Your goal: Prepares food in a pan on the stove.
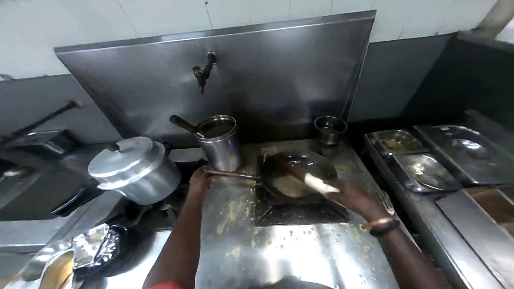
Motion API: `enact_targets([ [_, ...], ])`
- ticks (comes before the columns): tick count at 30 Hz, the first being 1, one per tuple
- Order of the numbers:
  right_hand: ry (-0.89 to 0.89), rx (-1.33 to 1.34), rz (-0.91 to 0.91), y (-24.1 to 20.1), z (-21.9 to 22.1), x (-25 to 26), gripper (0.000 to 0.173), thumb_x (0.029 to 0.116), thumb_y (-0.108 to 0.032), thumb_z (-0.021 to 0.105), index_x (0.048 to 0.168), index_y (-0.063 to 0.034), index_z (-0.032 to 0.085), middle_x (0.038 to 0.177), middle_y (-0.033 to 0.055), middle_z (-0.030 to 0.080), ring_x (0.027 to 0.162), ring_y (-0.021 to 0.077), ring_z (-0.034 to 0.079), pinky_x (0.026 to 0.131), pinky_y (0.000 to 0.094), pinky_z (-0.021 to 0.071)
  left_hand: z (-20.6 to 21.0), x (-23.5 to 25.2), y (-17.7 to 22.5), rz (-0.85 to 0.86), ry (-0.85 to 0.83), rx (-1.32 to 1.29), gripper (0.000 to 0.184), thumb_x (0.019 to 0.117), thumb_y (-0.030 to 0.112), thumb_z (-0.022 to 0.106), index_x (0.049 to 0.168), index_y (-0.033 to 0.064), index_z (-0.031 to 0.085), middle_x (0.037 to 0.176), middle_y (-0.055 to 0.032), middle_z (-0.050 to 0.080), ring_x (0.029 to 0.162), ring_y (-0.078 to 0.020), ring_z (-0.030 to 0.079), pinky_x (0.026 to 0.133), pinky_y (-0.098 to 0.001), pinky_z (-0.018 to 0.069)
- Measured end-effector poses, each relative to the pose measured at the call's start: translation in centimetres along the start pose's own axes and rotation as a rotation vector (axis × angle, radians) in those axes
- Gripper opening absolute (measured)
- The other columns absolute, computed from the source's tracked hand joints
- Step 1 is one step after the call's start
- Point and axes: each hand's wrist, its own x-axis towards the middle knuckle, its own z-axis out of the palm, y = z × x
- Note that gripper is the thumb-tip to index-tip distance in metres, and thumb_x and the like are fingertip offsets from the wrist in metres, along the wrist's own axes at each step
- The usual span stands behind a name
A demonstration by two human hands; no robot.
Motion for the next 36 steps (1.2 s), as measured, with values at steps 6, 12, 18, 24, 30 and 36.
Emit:
enact_targets([
  [6,-0.139,-0.22,-0.125,-1.0,-7.0,-5.0,0.038,0.0886,-0.04,0.08,0.126,-0.0372,0.072,0.11,-0.0008,0.074,0.095,0.0195,0.07,0.083,0.0526,0.058,-0.8,-2.2,-0.8,0.024,0.002,0.039,0.042,0.1096,0.03,0.047,0.147,0.0094,0.046,0.115,-0.0156,0.065,0.083,-0.0192,0.065,0.072,-0.037,0.0556],
  [12,0.077,-0.186,-0.057,-1.5,-0.4,-1.1,0.039,0.0959,-0.034,0.071,0.134,-0.0262,0.067,0.114,0.0162,0.072,0.096,0.0402,0.069,0.078,0.0678,0.0536,0.4,-14.9,-5.1,0.085,0.034,-0.059,0.026,0.108,0.022,0.049,0.128,0.0049,0.049,0.094,-0.0074,0.064,0.071,-0.0132,0.062,0.065,-0.0309,0.0552],
  [18,0.071,-0.479,0.097,0.0,-3.1,-4.9,0.05,0.0928,-0.039,0.075,0.14,-0.0285,0.062,0.112,0.0194,0.071,0.097,0.0448,0.068,0.079,0.071,0.0523,4.6,-25.4,-11.0,-0.239,-0.74,-0.065,0.031,0.104,0.025,0.054,0.13,0.0079,0.056,0.086,-0.0025,0.063,0.069,-0.0112,0.061,0.061,-0.0269,0.0531],
  [24,-0.179,-0.459,0.003,-4.0,-3.5,-7.7,0.056,0.0876,-0.048,0.079,0.14,-0.0412,0.06,0.109,0.0046,0.074,0.089,0.0249,0.071,0.079,0.0569,0.0583,9.0,-24.8,-11.0,-0.214,-1.297,0.073,0.027,0.1063,0.025,0.048,0.128,0.0151,0.061,0.09,-0.0015,0.064,0.068,-0.0096,0.058,0.06,-0.0253,0.049],
  [30,-0.15,-0.693,0.063,-4.7,-11.3,-10.2,0.048,0.0909,-0.041,0.078,0.137,-0.0403,0.064,0.111,0.0063,0.074,0.094,0.0296,0.07,0.08,0.0601,0.0557,10.8,-24.8,-12.1,-0.185,-1.349,0.111,0.028,0.1078,0.029,0.047,0.129,0.0165,0.06,0.093,-0.0025,0.066,0.067,-0.0104,0.06,0.058,-0.0257,0.0501],
  [36,0.334,-0.446,0.046,1.2,-12.0,-8.4,0.053,0.0953,-0.032,0.074,0.145,-0.0317,0.056,0.109,0.0246,0.069,0.088,0.0498,0.066,0.071,0.0757,0.0492,9.6,-26.3,-9.2,-0.231,-1.288,0.025,0.035,0.1063,0.026,0.05,0.14,0.0187,0.056,0.093,-0.0034,0.065,0.07,-0.0117,0.061,0.062,-0.0276,0.0528],
])
